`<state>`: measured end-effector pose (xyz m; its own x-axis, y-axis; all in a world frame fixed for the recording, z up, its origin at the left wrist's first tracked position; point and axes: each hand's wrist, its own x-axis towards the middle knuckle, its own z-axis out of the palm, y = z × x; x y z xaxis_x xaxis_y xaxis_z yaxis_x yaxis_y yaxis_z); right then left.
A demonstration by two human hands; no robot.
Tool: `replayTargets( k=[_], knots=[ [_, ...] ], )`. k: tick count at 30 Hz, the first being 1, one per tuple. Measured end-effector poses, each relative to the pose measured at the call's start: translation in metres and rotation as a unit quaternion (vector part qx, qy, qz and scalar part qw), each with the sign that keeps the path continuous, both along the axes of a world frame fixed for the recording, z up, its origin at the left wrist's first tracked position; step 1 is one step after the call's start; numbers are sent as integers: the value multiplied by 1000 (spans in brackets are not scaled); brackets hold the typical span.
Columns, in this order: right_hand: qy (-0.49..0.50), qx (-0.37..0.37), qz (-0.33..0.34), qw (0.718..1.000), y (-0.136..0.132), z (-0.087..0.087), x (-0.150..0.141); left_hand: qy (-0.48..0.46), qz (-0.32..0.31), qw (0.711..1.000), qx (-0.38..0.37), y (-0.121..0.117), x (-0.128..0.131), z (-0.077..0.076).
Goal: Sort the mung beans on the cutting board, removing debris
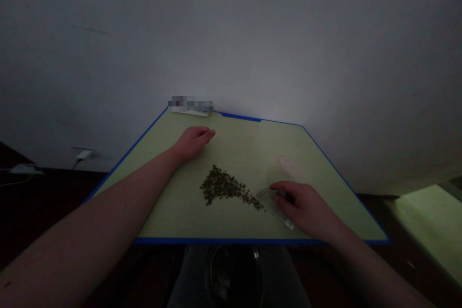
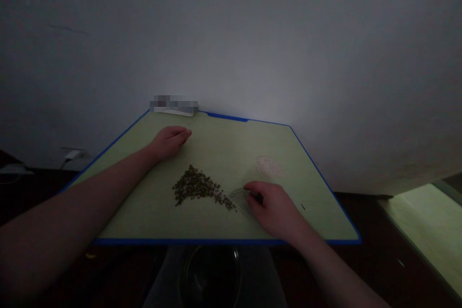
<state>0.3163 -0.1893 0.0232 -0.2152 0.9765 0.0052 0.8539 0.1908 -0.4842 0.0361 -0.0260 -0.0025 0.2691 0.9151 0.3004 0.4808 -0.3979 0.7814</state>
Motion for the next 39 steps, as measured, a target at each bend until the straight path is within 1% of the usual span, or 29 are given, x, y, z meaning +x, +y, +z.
replayTargets(
  k=[3, 9, 12, 19, 22, 28, 34, 39],
  knots=[
    [14, -8, -10, 1000, -4, -1, 5, -2, -2, 1000, 1, 0, 0, 0],
    [49, -51, 0, 998, -8, -1, 9, 1, 0, 1000, 1, 0, 0, -1],
    [59, -57, -11, 997, -8, -4, 11, 6, -4, 1000, 4, 1, -1, -2],
    [54, -39, -25, 997, -12, -11, 19, 12, 0, 1000, 4, 2, -1, -2],
    [45, -31, -24, 998, -16, -9, 20, 13, 0, 1000, 5, 1, -1, -2],
    [49, -38, -16, 998, -19, -8, 17, 7, -1, 1000, -1, 1, 0, -1],
    [40, -20, -9, 999, -18, -7, 15, 16, 4, 1000, 3, 1, 0, -1],
    [42, -18, -27, 999, -14, -3, 18, 11, 3, 1000, 1, 2, 0, -2]
  ],
)
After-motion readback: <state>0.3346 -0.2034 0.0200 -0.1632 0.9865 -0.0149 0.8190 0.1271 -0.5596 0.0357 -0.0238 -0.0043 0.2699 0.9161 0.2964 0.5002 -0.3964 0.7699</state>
